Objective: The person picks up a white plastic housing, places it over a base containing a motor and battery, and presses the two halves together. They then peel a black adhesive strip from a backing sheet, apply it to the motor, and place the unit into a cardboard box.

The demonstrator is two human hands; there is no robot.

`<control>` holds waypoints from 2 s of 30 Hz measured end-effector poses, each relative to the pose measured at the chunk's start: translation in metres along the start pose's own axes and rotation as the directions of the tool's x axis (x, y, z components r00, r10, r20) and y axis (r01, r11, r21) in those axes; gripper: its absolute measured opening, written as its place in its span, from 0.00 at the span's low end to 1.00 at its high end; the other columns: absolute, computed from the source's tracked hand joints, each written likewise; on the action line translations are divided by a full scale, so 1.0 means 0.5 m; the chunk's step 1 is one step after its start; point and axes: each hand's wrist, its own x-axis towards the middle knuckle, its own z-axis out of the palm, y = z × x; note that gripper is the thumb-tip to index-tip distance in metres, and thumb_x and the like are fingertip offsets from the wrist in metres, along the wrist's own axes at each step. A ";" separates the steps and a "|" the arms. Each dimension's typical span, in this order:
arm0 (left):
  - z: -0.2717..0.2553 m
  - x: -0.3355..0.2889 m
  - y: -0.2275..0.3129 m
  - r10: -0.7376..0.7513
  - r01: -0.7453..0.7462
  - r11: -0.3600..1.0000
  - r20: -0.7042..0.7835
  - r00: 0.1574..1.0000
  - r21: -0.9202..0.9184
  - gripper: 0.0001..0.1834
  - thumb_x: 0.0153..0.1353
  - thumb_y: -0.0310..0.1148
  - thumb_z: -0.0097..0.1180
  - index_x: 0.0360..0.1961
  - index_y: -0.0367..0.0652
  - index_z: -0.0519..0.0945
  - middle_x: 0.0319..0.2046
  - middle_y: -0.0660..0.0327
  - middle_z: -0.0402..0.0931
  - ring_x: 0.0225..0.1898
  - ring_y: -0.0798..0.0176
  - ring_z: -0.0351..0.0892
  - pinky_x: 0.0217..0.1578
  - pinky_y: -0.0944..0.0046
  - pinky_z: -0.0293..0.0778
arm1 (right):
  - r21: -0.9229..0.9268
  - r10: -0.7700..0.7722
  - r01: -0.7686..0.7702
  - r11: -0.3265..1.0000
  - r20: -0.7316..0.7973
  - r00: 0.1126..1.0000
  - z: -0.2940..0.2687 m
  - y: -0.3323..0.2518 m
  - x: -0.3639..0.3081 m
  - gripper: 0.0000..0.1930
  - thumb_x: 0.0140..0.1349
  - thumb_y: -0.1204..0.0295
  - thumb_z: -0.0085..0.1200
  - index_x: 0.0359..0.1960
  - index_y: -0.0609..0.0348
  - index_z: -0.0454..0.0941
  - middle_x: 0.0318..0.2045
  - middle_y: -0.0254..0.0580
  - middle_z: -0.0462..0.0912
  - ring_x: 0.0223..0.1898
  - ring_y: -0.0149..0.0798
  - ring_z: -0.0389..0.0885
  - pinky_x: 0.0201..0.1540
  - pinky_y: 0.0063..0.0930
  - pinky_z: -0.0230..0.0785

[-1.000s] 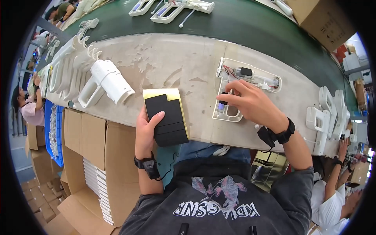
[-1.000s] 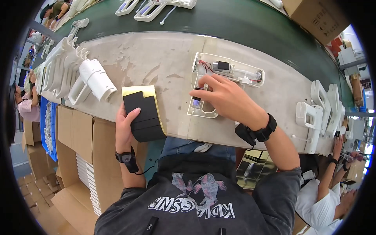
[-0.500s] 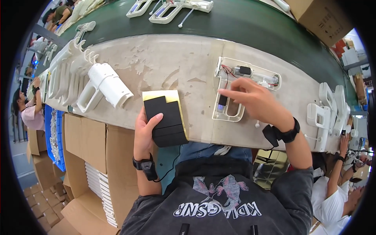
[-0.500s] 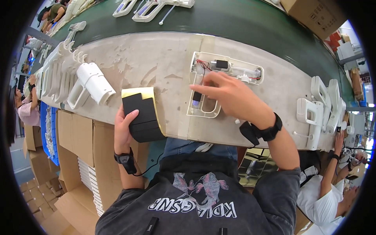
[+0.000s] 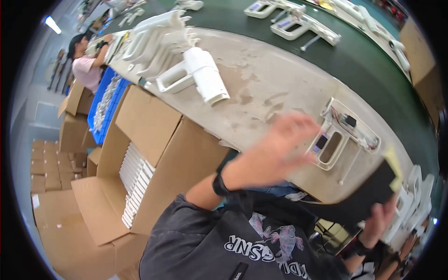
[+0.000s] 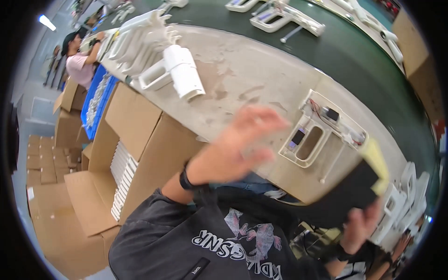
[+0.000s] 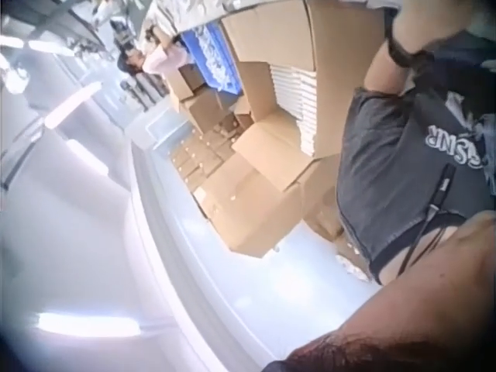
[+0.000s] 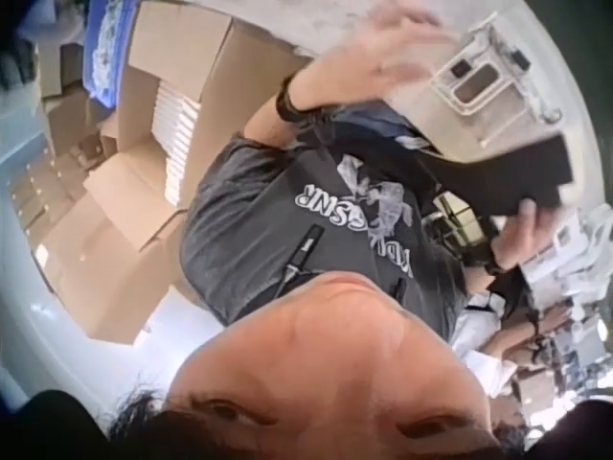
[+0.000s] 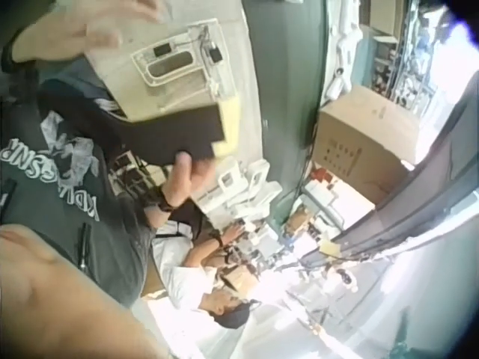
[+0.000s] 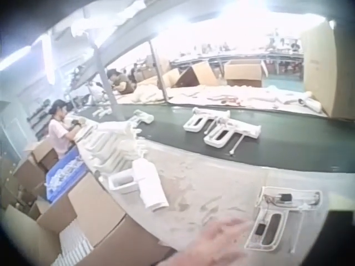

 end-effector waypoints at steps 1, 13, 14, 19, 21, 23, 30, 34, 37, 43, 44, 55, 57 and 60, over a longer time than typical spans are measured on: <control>-0.042 0.006 -0.025 -0.054 0.074 0.986 -0.134 0.989 0.149 0.24 0.58 0.31 0.66 0.57 0.43 0.78 0.56 0.52 0.72 0.60 0.47 0.70 0.62 0.55 0.65 | 0.066 -0.097 0.101 0.993 -0.060 0.994 -0.096 0.034 0.022 0.40 0.60 0.72 0.57 0.73 0.68 0.53 0.67 0.51 0.68 0.66 0.45 0.69 0.69 0.37 0.61; -0.548 -0.097 -0.364 -0.688 0.533 0.443 -0.108 0.718 0.721 0.61 0.38 0.48 0.77 0.71 0.33 0.59 0.67 0.42 0.64 0.69 0.45 0.63 0.68 0.54 0.60 | -0.853 -0.298 0.026 0.521 -0.154 0.942 -0.197 0.120 0.036 0.26 0.71 0.69 0.55 0.68 0.60 0.66 0.63 0.47 0.72 0.51 0.38 0.73 0.56 0.31 0.67; -0.553 -0.083 -0.366 -0.716 0.539 0.451 -0.072 0.695 0.711 0.61 0.37 0.49 0.76 0.70 0.33 0.60 0.66 0.42 0.66 0.68 0.45 0.65 0.67 0.55 0.62 | -0.815 -0.296 0.085 0.573 -0.109 0.949 -0.160 0.084 0.034 0.24 0.71 0.71 0.54 0.67 0.61 0.68 0.63 0.46 0.72 0.52 0.38 0.73 0.57 0.30 0.67; -0.563 -0.102 -0.295 -0.624 0.539 0.439 -0.187 0.759 0.719 0.54 0.38 0.46 0.74 0.67 0.32 0.65 0.63 0.41 0.70 0.64 0.44 0.69 0.66 0.56 0.64 | -0.679 -0.374 0.372 0.633 0.153 0.915 -0.024 -0.011 0.033 0.19 0.65 0.81 0.55 0.58 0.65 0.75 0.59 0.45 0.76 0.46 0.34 0.76 0.53 0.27 0.69; -0.508 -0.073 -0.219 -0.542 0.537 0.495 -0.240 0.806 0.683 0.52 0.40 0.40 0.73 0.66 0.28 0.64 0.60 0.38 0.70 0.62 0.41 0.70 0.64 0.54 0.65 | -0.637 -0.379 0.409 0.653 0.192 0.905 -0.008 -0.024 0.038 0.20 0.62 0.83 0.57 0.57 0.65 0.76 0.56 0.47 0.78 0.46 0.37 0.78 0.51 0.28 0.71; -0.417 -0.043 -0.114 -0.449 0.481 0.427 -0.282 0.848 0.765 0.51 0.43 0.41 0.75 0.66 0.28 0.64 0.59 0.37 0.69 0.61 0.40 0.68 0.63 0.50 0.64 | -0.584 -0.356 0.430 0.689 0.245 0.902 0.020 -0.049 0.048 0.22 0.60 0.81 0.59 0.57 0.64 0.76 0.55 0.48 0.79 0.47 0.39 0.79 0.52 0.30 0.71; 0.011 0.050 -0.014 -0.278 0.345 0.770 -0.205 0.939 0.536 0.50 0.44 0.41 0.75 0.63 0.26 0.63 0.53 0.42 0.66 0.58 0.39 0.66 0.61 0.47 0.64 | -0.714 -0.531 0.646 0.269 0.449 0.718 0.160 -0.082 0.140 0.32 0.58 0.69 0.66 0.64 0.64 0.70 0.63 0.49 0.73 0.57 0.53 0.75 0.60 0.43 0.68; 0.104 0.084 0.012 -0.294 0.378 0.821 -0.251 0.922 0.428 0.49 0.44 0.40 0.75 0.63 0.27 0.62 0.54 0.43 0.64 0.58 0.40 0.65 0.61 0.47 0.64 | -0.741 -0.429 0.587 0.325 0.438 0.790 0.120 -0.039 0.183 0.35 0.55 0.71 0.67 0.65 0.64 0.69 0.60 0.49 0.74 0.57 0.55 0.74 0.60 0.43 0.69; 0.128 0.096 0.021 -0.304 0.372 0.835 -0.222 0.926 0.406 0.49 0.45 0.38 0.74 0.63 0.27 0.61 0.55 0.44 0.63 0.59 0.41 0.64 0.60 0.48 0.64 | -0.742 -0.454 0.593 0.312 0.432 0.779 0.107 -0.029 0.190 0.34 0.54 0.72 0.67 0.64 0.64 0.70 0.57 0.52 0.75 0.56 0.56 0.75 0.58 0.42 0.70; 0.127 0.134 -0.001 -0.367 0.380 0.879 -0.103 0.925 0.288 0.46 0.53 0.40 0.72 0.66 0.31 0.61 0.55 0.46 0.66 0.56 0.44 0.69 0.54 0.49 0.70 | -0.688 -0.433 0.575 0.443 0.398 0.809 0.023 0.001 0.264 0.34 0.53 0.74 0.68 0.64 0.63 0.70 0.57 0.56 0.77 0.56 0.58 0.77 0.60 0.41 0.70; 0.120 0.148 -0.014 -0.270 0.293 0.929 -0.125 0.955 0.226 0.43 0.56 0.40 0.71 0.67 0.34 0.62 0.56 0.48 0.67 0.57 0.46 0.70 0.55 0.51 0.70 | -0.635 -0.398 0.589 0.499 0.436 0.807 0.006 0.002 0.278 0.34 0.53 0.74 0.68 0.64 0.63 0.70 0.57 0.56 0.78 0.57 0.58 0.77 0.60 0.40 0.70; 0.123 0.232 -0.184 -0.100 0.140 0.981 0.276 0.956 -0.130 0.30 0.58 0.31 0.68 0.62 0.41 0.75 0.59 0.56 0.73 0.61 0.56 0.72 0.65 0.58 0.65 | -0.670 -0.225 0.557 0.491 0.520 0.824 -0.019 0.041 0.316 0.33 0.56 0.71 0.67 0.65 0.59 0.70 0.60 0.53 0.76 0.62 0.55 0.71 0.65 0.42 0.63; 0.121 0.231 -0.186 -0.083 0.116 0.988 0.286 0.955 -0.101 0.31 0.57 0.30 0.68 0.63 0.42 0.75 0.59 0.55 0.74 0.61 0.54 0.72 0.64 0.57 0.65 | -0.664 -0.208 0.539 0.518 0.514 0.832 -0.018 0.047 0.317 0.33 0.56 0.71 0.67 0.65 0.59 0.70 0.60 0.53 0.76 0.62 0.56 0.70 0.66 0.42 0.62; 0.129 0.230 -0.173 -0.107 0.121 0.992 0.294 0.950 -0.028 0.31 0.57 0.30 0.68 0.63 0.42 0.75 0.58 0.55 0.74 0.61 0.52 0.73 0.63 0.57 0.66 | -0.684 -0.195 0.546 0.484 0.524 0.829 -0.012 0.054 0.317 0.34 0.55 0.71 0.67 0.65 0.59 0.70 0.61 0.52 0.75 0.64 0.54 0.69 0.67 0.43 0.61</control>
